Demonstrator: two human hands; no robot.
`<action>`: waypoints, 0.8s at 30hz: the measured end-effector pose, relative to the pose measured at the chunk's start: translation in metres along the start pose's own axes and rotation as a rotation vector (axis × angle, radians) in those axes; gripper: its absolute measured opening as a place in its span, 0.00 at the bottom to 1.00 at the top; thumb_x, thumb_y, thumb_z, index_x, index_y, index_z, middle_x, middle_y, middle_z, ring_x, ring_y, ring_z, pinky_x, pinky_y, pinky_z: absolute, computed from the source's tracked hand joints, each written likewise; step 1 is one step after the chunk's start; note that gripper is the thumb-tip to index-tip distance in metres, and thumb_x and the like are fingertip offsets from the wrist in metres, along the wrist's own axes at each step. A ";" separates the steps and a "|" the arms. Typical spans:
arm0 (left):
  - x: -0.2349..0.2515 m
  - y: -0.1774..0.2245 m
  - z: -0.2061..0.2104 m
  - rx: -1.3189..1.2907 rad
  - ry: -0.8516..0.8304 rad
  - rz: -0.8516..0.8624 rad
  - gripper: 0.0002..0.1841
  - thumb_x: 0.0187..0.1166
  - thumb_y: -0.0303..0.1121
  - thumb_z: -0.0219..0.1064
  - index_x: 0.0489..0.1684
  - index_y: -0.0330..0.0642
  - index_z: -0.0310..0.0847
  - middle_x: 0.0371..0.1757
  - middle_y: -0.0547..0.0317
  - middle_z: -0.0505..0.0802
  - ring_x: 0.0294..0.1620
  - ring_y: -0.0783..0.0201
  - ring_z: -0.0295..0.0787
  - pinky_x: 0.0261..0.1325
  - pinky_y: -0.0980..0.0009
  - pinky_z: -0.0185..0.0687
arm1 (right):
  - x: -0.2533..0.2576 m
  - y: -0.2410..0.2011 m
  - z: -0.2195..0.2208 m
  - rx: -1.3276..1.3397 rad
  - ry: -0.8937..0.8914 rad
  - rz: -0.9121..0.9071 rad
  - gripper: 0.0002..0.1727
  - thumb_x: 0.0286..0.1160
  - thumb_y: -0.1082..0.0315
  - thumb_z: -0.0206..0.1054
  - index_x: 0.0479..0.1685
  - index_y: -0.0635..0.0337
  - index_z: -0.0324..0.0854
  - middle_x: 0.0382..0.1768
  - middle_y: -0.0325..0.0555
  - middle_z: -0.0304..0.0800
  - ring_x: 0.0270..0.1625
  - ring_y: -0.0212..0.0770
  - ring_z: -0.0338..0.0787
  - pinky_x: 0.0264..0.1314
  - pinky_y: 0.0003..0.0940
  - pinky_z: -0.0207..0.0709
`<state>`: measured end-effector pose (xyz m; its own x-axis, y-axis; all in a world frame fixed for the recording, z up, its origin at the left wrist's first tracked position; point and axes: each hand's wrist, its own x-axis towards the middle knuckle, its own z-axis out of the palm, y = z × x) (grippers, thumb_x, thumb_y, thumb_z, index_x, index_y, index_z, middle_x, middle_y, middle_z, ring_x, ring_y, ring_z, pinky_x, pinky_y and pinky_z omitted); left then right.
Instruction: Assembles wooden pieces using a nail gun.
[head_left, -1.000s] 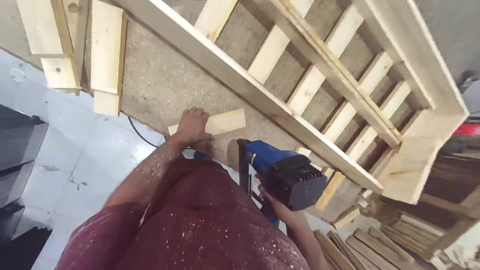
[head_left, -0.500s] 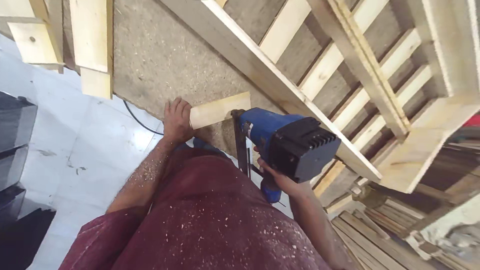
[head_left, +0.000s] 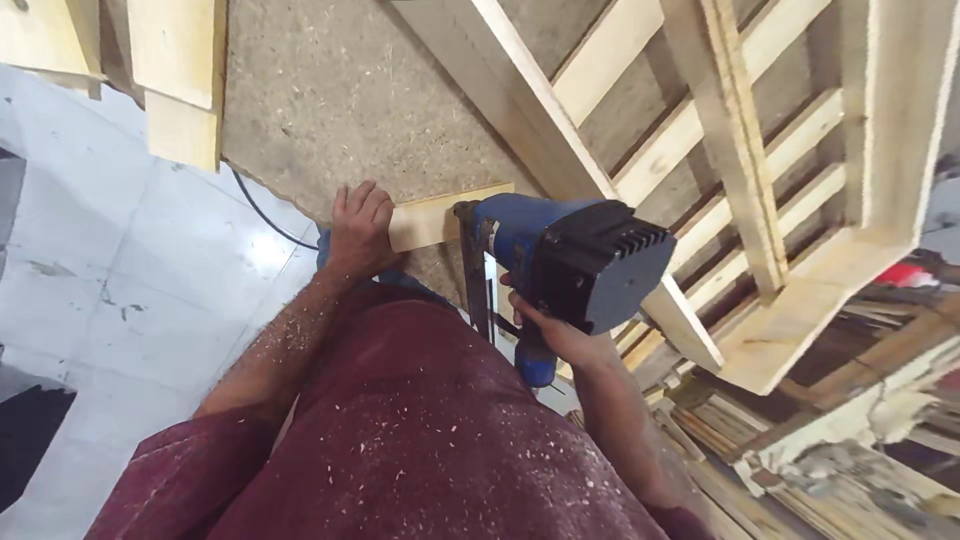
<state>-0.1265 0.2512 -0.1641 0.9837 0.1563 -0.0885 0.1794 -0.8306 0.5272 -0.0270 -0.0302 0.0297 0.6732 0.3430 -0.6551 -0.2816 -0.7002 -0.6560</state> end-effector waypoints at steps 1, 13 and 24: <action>0.001 0.000 0.000 0.000 -0.011 -0.006 0.36 0.56 0.62 0.76 0.58 0.46 0.86 0.70 0.53 0.88 0.85 0.44 0.70 0.85 0.30 0.53 | 0.002 0.003 0.000 -0.044 -0.003 0.001 0.17 0.74 0.59 0.76 0.55 0.58 0.87 0.40 0.38 0.96 0.37 0.34 0.94 0.46 0.34 0.92; 0.001 -0.002 0.001 -0.028 -0.016 -0.016 0.33 0.51 0.54 0.80 0.56 0.46 0.85 0.69 0.55 0.89 0.85 0.44 0.70 0.86 0.30 0.53 | -0.030 0.044 -0.009 -0.390 -0.073 -0.003 0.27 0.74 0.46 0.71 0.57 0.62 0.87 0.46 0.44 0.94 0.49 0.30 0.92 0.61 0.36 0.86; -0.001 -0.004 0.004 -0.018 0.024 0.028 0.36 0.53 0.59 0.80 0.58 0.44 0.85 0.68 0.53 0.90 0.85 0.42 0.71 0.84 0.29 0.56 | -0.027 -0.048 0.046 -0.554 -0.072 -0.191 0.24 0.71 0.56 0.73 0.55 0.69 0.87 0.49 0.55 0.93 0.55 0.40 0.91 0.65 0.39 0.81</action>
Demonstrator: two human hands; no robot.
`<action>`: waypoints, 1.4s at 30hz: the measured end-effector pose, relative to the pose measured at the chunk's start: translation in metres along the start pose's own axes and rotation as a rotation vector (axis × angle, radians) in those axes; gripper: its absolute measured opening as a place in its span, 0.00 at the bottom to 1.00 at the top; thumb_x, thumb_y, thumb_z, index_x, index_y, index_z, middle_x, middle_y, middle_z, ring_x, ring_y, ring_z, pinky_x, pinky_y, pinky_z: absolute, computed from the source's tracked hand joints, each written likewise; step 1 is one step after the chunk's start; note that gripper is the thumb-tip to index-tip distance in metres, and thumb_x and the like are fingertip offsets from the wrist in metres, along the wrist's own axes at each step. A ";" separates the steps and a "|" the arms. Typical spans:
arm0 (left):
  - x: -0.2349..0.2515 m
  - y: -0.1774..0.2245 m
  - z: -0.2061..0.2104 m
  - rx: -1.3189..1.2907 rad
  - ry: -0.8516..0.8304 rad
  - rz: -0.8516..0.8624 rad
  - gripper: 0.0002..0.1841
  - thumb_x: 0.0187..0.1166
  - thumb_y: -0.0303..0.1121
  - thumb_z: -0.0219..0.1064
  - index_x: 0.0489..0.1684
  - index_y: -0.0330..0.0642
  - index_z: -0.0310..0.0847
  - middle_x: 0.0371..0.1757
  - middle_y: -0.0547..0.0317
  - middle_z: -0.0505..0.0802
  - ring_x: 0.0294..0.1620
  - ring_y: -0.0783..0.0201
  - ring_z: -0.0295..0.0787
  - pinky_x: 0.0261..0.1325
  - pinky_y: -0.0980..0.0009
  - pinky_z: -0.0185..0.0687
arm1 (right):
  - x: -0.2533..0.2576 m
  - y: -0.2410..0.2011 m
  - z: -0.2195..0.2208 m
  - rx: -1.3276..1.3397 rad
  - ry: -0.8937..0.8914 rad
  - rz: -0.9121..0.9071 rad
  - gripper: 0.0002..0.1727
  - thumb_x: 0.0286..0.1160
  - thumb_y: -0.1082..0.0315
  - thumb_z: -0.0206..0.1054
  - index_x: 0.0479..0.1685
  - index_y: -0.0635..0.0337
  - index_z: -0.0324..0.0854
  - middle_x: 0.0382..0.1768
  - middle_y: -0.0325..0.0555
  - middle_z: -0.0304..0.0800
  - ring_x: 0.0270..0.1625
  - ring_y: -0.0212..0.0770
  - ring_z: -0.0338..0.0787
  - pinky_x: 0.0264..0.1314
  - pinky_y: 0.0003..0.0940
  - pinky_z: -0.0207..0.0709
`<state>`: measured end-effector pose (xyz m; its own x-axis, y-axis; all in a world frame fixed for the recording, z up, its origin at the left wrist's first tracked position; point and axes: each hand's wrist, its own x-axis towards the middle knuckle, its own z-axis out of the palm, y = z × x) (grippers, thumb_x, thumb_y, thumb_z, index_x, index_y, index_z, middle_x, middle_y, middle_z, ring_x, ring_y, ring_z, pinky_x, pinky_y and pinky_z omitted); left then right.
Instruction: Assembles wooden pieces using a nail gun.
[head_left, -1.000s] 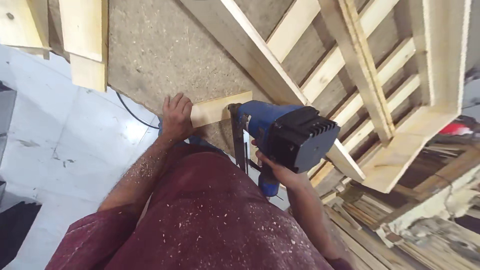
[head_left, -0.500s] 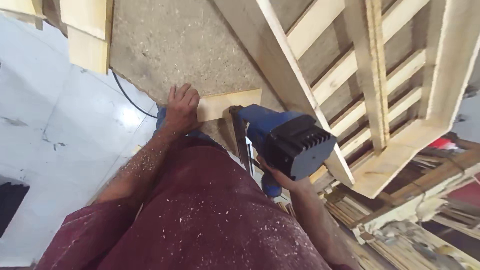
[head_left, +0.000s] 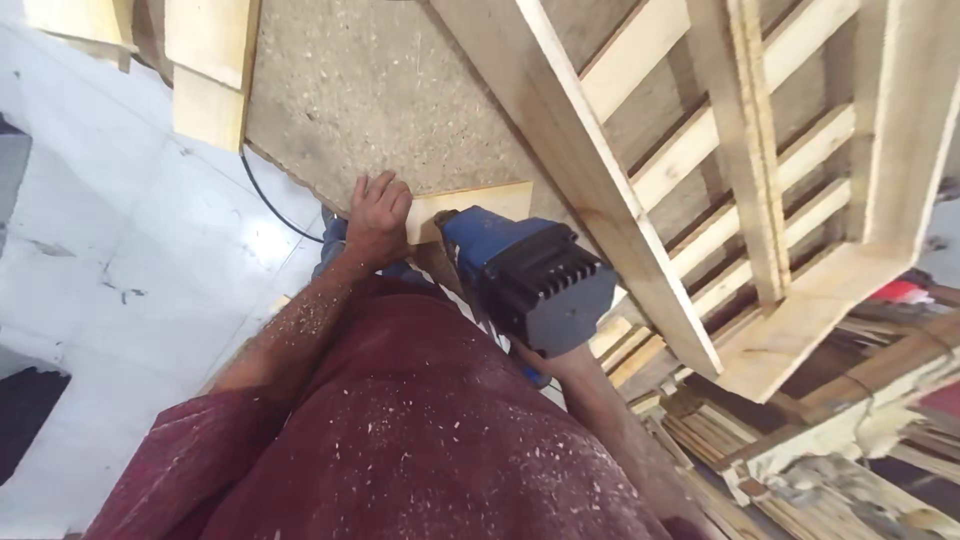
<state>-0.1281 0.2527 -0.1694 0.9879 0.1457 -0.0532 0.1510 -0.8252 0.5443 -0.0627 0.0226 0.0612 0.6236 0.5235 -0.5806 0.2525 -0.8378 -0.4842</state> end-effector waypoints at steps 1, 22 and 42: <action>-0.004 0.001 -0.003 -0.014 -0.016 0.004 0.38 0.52 0.60 0.81 0.59 0.43 0.85 0.69 0.51 0.90 0.85 0.41 0.71 0.84 0.30 0.56 | -0.007 0.001 -0.002 0.022 0.024 -0.021 0.25 0.70 0.55 0.74 0.55 0.68 0.87 0.49 0.55 0.94 0.55 0.40 0.91 0.66 0.40 0.81; -0.060 -0.055 -0.141 -1.947 -0.420 -0.471 0.33 0.67 0.61 0.67 0.62 0.45 0.81 0.48 0.48 0.93 0.41 0.55 0.93 0.45 0.58 0.91 | 0.055 0.118 0.146 -0.074 0.522 0.432 0.64 0.53 0.62 0.84 0.92 0.73 0.43 0.85 0.78 0.58 0.76 0.73 0.78 0.70 0.63 0.81; 0.029 -0.074 -0.191 -0.187 0.366 -0.623 0.47 0.69 0.41 0.76 0.90 0.32 0.55 0.82 0.36 0.76 0.80 0.48 0.76 0.80 0.52 0.76 | -0.082 0.188 0.093 0.258 0.735 0.712 0.41 0.79 0.48 0.68 0.88 0.58 0.64 0.91 0.62 0.57 0.87 0.65 0.67 0.84 0.64 0.67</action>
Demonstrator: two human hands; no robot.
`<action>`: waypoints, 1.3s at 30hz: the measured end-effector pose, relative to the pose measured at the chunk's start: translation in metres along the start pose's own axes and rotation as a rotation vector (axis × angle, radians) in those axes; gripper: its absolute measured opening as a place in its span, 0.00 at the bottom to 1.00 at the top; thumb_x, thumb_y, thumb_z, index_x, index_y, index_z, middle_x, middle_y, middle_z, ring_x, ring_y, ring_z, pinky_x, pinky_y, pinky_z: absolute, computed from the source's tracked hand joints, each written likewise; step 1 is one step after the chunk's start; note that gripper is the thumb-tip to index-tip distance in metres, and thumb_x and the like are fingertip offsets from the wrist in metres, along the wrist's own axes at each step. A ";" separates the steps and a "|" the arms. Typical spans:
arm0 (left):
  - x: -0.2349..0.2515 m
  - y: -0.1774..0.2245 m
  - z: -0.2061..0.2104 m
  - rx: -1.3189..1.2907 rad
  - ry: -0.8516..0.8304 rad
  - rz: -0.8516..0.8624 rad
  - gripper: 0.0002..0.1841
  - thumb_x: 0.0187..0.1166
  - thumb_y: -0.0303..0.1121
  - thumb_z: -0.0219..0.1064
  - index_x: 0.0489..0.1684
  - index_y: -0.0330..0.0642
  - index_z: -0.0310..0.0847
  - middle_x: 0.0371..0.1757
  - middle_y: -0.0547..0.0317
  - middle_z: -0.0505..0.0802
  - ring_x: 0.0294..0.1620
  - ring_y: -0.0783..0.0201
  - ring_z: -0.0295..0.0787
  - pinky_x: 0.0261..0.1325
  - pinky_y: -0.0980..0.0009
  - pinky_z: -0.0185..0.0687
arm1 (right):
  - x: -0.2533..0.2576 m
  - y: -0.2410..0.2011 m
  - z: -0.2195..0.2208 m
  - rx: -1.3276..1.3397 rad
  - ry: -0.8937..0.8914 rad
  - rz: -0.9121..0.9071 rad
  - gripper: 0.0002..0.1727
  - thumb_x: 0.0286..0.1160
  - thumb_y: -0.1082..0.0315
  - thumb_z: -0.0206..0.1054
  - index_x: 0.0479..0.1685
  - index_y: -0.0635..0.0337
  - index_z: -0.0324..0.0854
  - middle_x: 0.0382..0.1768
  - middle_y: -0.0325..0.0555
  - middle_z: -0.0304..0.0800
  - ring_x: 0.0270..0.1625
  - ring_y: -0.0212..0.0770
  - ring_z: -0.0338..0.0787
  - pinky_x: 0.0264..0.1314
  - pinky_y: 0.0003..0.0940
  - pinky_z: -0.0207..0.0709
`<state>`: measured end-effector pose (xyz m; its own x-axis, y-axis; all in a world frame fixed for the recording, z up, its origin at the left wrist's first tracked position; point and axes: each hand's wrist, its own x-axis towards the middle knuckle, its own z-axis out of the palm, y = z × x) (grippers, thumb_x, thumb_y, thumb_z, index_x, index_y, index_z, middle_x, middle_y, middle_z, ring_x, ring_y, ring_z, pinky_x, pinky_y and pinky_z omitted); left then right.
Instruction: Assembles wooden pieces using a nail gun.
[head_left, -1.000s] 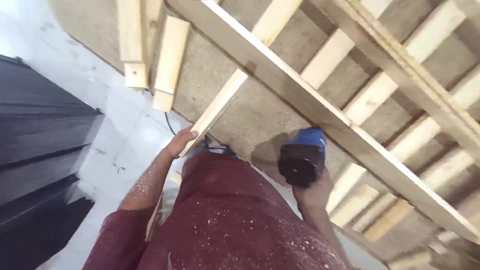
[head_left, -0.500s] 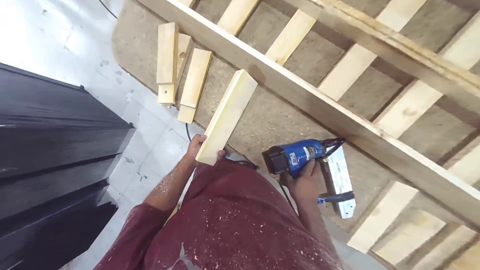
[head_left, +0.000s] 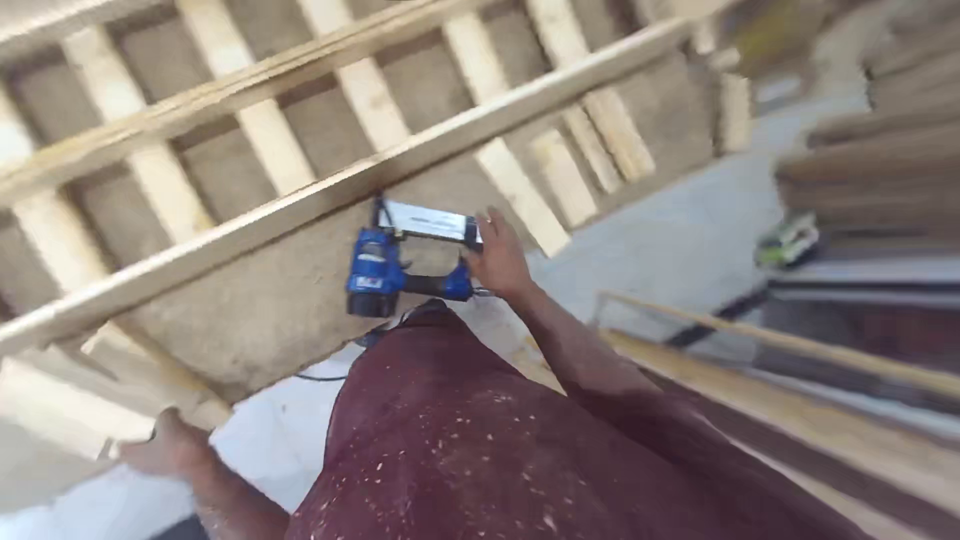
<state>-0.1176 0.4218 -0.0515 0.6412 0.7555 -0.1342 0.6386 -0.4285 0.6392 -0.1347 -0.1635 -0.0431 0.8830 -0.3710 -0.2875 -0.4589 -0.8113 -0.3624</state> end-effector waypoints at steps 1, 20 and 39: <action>0.020 -0.003 0.004 0.142 0.042 0.010 0.53 0.66 0.47 0.79 0.90 0.30 0.53 0.84 0.33 0.72 0.84 0.43 0.70 0.84 0.49 0.71 | 0.012 0.020 -0.011 0.010 0.056 0.049 0.38 0.82 0.50 0.66 0.88 0.60 0.65 0.90 0.63 0.58 0.86 0.66 0.67 0.83 0.65 0.67; -0.314 0.268 0.230 -0.903 -1.349 0.085 0.52 0.60 0.68 0.78 0.84 0.49 0.64 0.67 0.52 0.90 0.66 0.53 0.89 0.67 0.48 0.87 | 0.068 0.042 -0.129 0.480 -0.334 -0.400 0.36 0.69 0.38 0.75 0.74 0.49 0.82 0.70 0.50 0.84 0.71 0.48 0.84 0.73 0.54 0.80; -0.273 0.285 0.215 -1.065 -1.045 -0.188 0.47 0.80 0.76 0.29 0.69 0.44 0.77 0.51 0.51 0.94 0.54 0.51 0.94 0.60 0.44 0.90 | 0.295 0.258 -0.262 -0.216 0.462 0.217 0.30 0.83 0.53 0.59 0.74 0.68 0.76 0.73 0.73 0.77 0.78 0.74 0.74 0.77 0.74 0.64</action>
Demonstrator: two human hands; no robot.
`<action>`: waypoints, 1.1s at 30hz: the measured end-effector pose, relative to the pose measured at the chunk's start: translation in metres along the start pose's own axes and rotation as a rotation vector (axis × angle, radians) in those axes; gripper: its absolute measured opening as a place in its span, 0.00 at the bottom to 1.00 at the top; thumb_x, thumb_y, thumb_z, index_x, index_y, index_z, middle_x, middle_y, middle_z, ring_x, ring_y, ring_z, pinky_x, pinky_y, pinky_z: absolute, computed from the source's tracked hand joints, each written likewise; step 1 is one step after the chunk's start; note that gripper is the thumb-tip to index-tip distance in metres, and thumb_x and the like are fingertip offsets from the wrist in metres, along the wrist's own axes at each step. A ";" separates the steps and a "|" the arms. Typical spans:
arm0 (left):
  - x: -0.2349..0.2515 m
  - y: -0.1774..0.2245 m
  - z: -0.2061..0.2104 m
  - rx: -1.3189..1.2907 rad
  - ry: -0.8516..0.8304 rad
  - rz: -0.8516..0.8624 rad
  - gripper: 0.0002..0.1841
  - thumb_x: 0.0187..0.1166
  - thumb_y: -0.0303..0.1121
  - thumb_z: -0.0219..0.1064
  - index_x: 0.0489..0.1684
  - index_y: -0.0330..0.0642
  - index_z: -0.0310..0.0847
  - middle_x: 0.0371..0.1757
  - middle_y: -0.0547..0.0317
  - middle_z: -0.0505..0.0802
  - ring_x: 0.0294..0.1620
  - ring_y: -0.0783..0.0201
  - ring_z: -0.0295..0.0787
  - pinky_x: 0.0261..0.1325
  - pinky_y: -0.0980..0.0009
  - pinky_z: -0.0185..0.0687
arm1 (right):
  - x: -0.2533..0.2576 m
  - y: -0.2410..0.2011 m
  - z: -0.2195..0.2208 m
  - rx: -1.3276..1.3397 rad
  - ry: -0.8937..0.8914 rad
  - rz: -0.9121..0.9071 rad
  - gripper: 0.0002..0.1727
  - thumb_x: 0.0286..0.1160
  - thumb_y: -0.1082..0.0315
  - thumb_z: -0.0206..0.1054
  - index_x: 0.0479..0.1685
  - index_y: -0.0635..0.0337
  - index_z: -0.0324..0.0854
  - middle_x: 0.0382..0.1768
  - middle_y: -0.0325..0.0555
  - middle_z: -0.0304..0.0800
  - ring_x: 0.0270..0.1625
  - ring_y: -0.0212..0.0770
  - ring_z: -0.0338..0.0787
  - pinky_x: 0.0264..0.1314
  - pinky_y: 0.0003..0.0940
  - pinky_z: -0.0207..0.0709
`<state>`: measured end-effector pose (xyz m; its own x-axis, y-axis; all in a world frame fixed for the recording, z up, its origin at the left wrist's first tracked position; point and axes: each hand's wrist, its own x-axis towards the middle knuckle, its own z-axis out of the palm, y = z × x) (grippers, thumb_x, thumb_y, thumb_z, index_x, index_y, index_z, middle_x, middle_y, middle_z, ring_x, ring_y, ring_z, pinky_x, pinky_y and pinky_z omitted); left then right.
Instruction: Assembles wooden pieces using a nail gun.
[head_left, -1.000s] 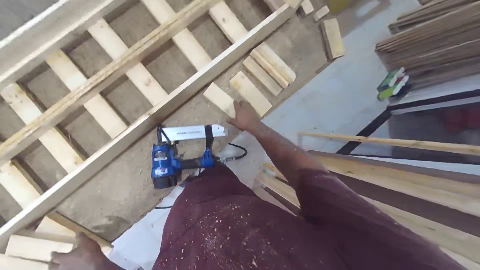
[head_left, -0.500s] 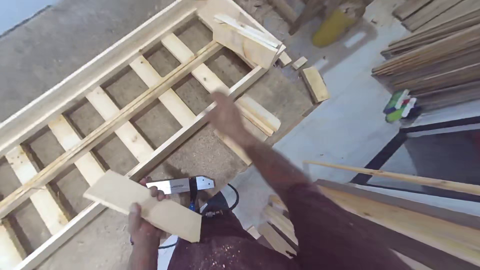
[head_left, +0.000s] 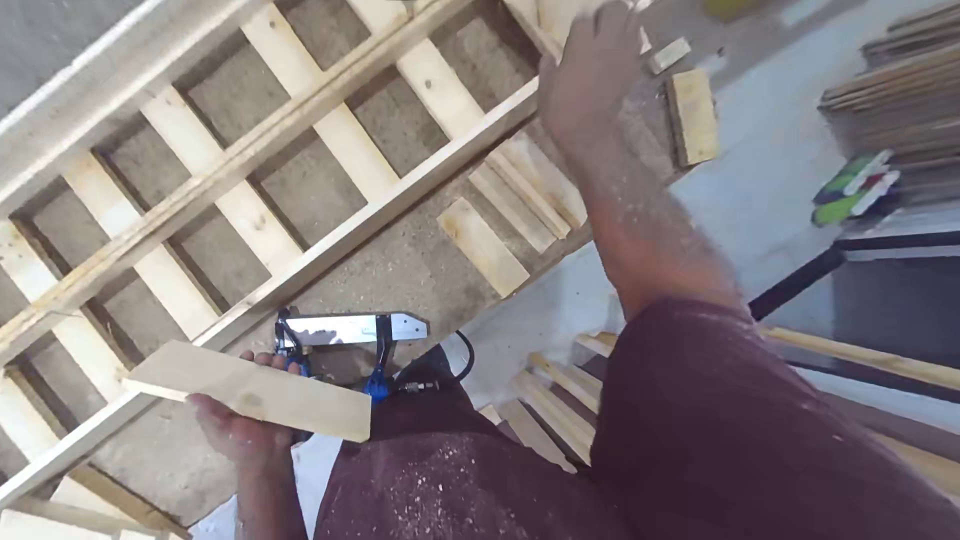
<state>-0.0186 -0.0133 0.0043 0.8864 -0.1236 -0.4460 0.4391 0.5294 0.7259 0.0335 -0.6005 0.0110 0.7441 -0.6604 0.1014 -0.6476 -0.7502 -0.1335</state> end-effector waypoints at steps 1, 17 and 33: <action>0.002 0.000 -0.001 -0.025 -0.015 0.010 0.45 0.83 0.73 0.32 0.70 0.43 0.76 0.53 0.50 0.93 0.57 0.50 0.93 0.63 0.42 0.88 | -0.034 -0.011 0.001 0.027 -0.112 -0.007 0.31 0.84 0.45 0.56 0.67 0.65 0.80 0.65 0.71 0.83 0.70 0.74 0.81 0.69 0.74 0.72; -0.039 0.024 -0.008 0.360 -0.380 0.254 0.51 0.46 0.60 0.89 0.73 0.43 0.73 0.62 0.62 0.93 0.62 0.64 0.91 0.66 0.62 0.90 | -0.337 -0.230 -0.029 1.339 -0.625 -0.685 0.45 0.68 0.40 0.75 0.83 0.56 0.70 0.75 0.50 0.81 0.76 0.42 0.81 0.75 0.48 0.80; -0.160 0.088 -0.139 0.792 -0.254 0.793 0.50 0.55 0.55 0.86 0.74 0.27 0.73 0.65 0.51 0.90 0.67 0.72 0.85 0.74 0.69 0.82 | -0.462 -0.359 -0.108 1.214 -0.794 -1.318 0.53 0.52 0.41 0.86 0.75 0.67 0.69 0.65 0.50 0.86 0.69 0.34 0.86 0.74 0.34 0.82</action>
<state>-0.1420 0.1701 0.0665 0.9190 -0.2052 0.3367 -0.3667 -0.1311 0.9210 -0.0953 -0.0303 0.1184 0.7060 0.6207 0.3410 0.4599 -0.0357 -0.8873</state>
